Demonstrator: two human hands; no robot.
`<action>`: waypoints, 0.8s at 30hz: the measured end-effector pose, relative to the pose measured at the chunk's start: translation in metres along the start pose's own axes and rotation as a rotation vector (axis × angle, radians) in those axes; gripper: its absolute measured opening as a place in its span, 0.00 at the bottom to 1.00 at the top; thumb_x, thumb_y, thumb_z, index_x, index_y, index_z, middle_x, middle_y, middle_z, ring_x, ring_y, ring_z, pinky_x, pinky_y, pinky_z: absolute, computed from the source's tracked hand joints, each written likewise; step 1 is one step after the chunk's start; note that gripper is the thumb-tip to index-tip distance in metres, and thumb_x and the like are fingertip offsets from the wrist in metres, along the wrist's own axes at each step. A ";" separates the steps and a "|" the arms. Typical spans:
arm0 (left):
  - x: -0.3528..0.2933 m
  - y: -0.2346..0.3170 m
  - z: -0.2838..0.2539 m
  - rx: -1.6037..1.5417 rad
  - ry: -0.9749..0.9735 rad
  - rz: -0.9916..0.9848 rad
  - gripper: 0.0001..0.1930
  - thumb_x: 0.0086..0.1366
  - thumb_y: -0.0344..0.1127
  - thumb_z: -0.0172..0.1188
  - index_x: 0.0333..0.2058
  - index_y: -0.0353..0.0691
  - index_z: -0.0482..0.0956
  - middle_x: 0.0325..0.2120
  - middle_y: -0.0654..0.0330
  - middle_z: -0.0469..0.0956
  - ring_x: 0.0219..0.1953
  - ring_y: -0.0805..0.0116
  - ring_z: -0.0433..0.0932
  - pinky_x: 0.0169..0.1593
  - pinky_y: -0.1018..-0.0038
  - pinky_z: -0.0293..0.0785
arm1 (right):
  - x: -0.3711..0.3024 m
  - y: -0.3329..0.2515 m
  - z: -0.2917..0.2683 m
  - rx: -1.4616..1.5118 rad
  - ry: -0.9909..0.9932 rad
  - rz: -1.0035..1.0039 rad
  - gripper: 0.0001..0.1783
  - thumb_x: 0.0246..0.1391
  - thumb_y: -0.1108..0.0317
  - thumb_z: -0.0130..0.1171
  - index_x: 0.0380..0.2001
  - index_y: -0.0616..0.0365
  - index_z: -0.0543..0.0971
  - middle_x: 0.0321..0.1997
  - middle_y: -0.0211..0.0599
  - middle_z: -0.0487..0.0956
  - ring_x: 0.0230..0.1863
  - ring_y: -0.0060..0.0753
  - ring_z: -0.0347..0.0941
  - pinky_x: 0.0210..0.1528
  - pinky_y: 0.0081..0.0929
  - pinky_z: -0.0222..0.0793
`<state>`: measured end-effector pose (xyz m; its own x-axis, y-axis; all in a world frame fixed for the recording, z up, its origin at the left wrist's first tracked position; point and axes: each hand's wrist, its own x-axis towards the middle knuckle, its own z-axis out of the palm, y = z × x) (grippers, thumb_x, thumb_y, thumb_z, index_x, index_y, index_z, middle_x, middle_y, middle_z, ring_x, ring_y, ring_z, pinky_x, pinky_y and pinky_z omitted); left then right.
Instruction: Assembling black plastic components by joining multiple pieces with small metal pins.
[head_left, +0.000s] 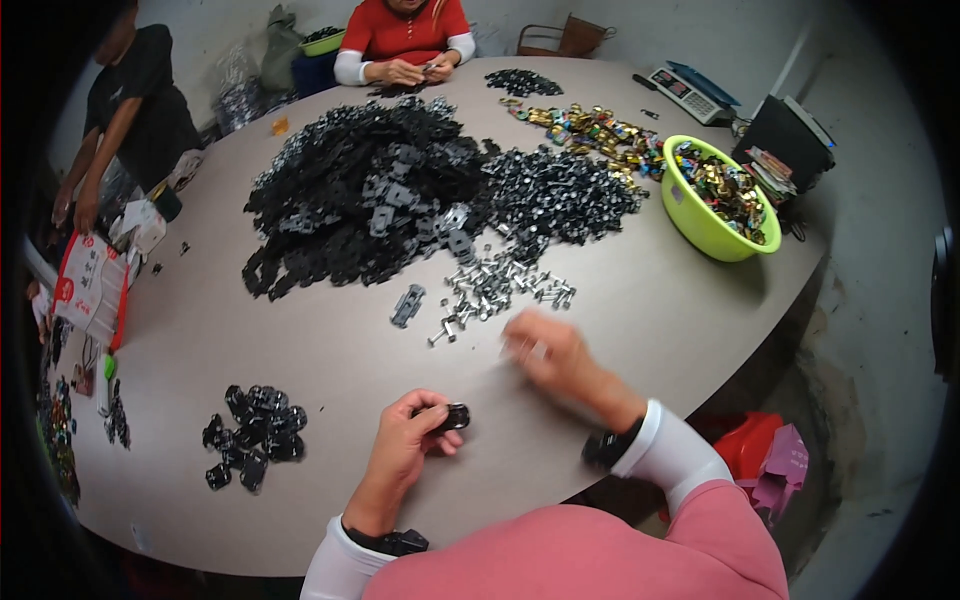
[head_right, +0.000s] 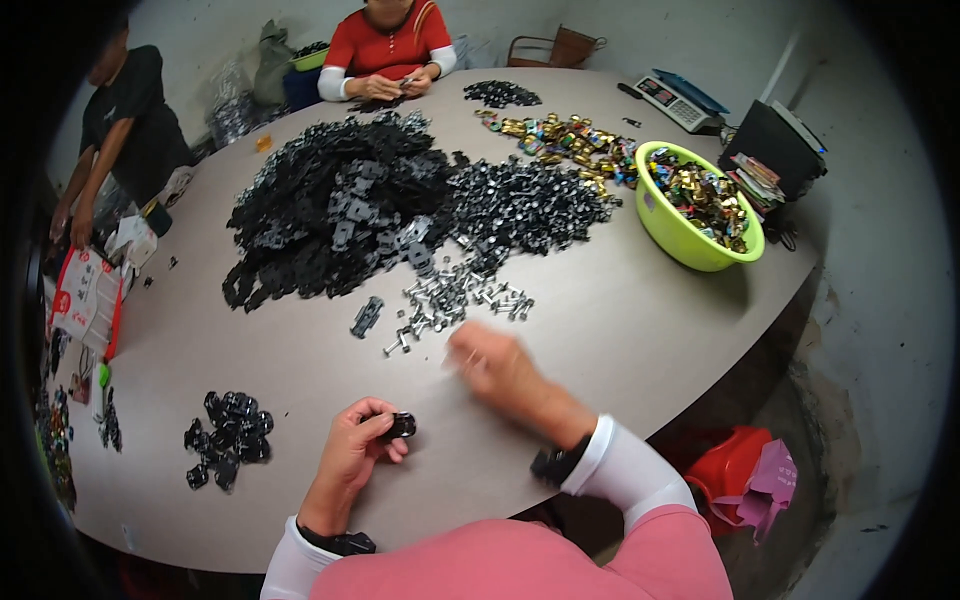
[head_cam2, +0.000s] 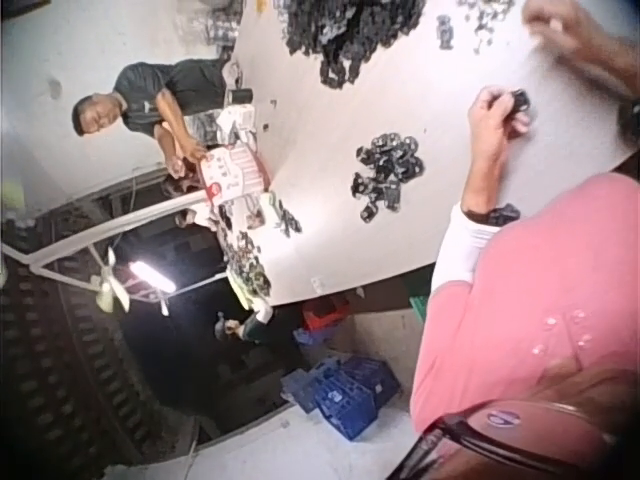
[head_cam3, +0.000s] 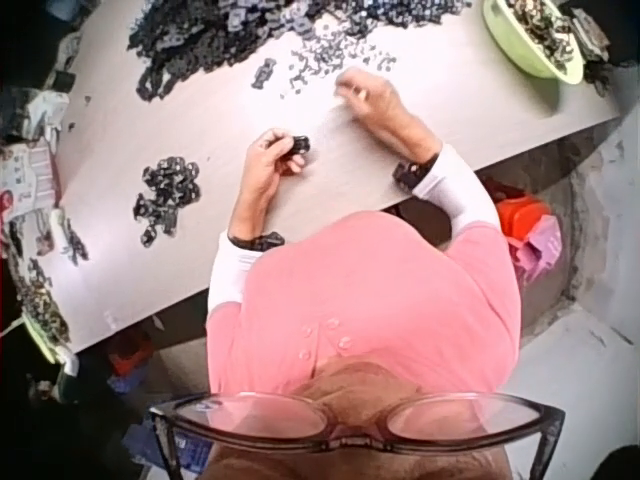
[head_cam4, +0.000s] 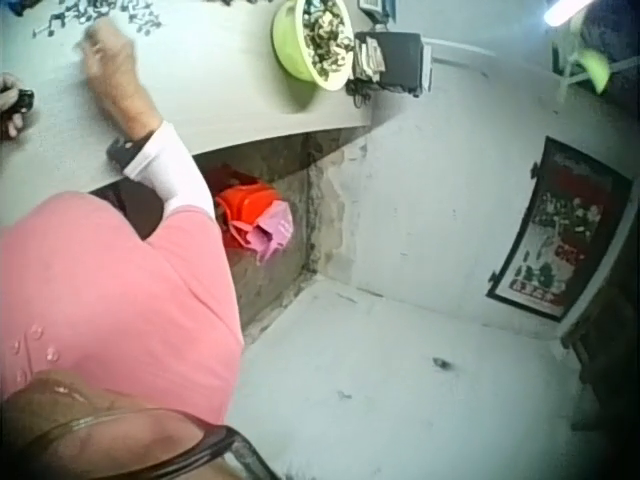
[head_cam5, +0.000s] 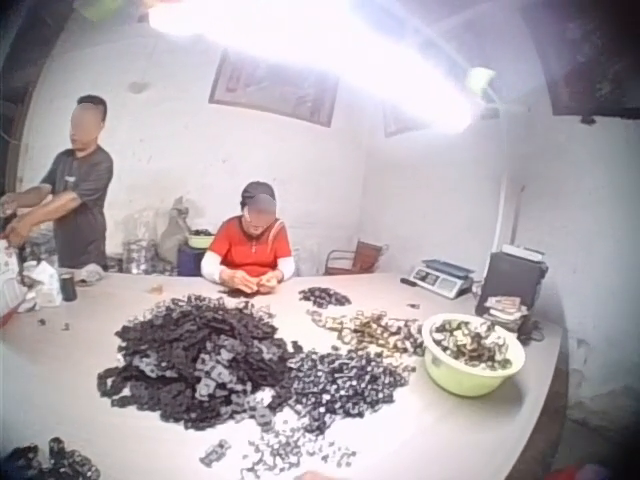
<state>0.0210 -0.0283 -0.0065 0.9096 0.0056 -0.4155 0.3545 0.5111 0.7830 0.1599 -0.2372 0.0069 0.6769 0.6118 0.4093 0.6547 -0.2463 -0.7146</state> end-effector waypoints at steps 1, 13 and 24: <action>-0.021 0.013 0.005 -0.007 -0.007 0.032 0.05 0.62 0.28 0.56 0.36 0.33 0.74 0.27 0.56 0.77 0.22 0.69 0.78 0.24 0.77 0.78 | 0.013 0.009 -0.022 -0.149 0.169 -0.036 0.04 0.49 0.78 0.56 0.30 0.60 0.76 0.27 0.39 0.75 0.28 0.36 0.74 0.32 0.26 0.70; -0.011 0.010 0.005 0.083 -0.044 -0.054 0.05 0.63 0.28 0.55 0.36 0.33 0.74 0.27 0.57 0.78 0.22 0.71 0.78 0.24 0.77 0.78 | 0.055 0.114 -0.077 -0.741 0.029 0.208 0.20 0.45 0.68 0.58 0.46 0.51 0.76 0.53 0.36 0.70 0.50 0.47 0.65 0.52 0.42 0.65; -0.012 0.011 0.005 0.087 -0.073 -0.038 0.05 0.64 0.28 0.56 0.37 0.33 0.74 0.28 0.56 0.78 0.23 0.72 0.79 0.25 0.78 0.78 | 0.074 0.161 -0.131 -0.613 0.491 0.328 0.24 0.51 0.53 0.59 0.49 0.50 0.75 0.58 0.41 0.69 0.60 0.49 0.60 0.60 0.48 0.57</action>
<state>0.0153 -0.0275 0.0094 0.9073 -0.0763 -0.4135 0.4036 0.4336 0.8057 0.3597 -0.3301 -0.0034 0.8407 0.0778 0.5359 0.3704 -0.8045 -0.4643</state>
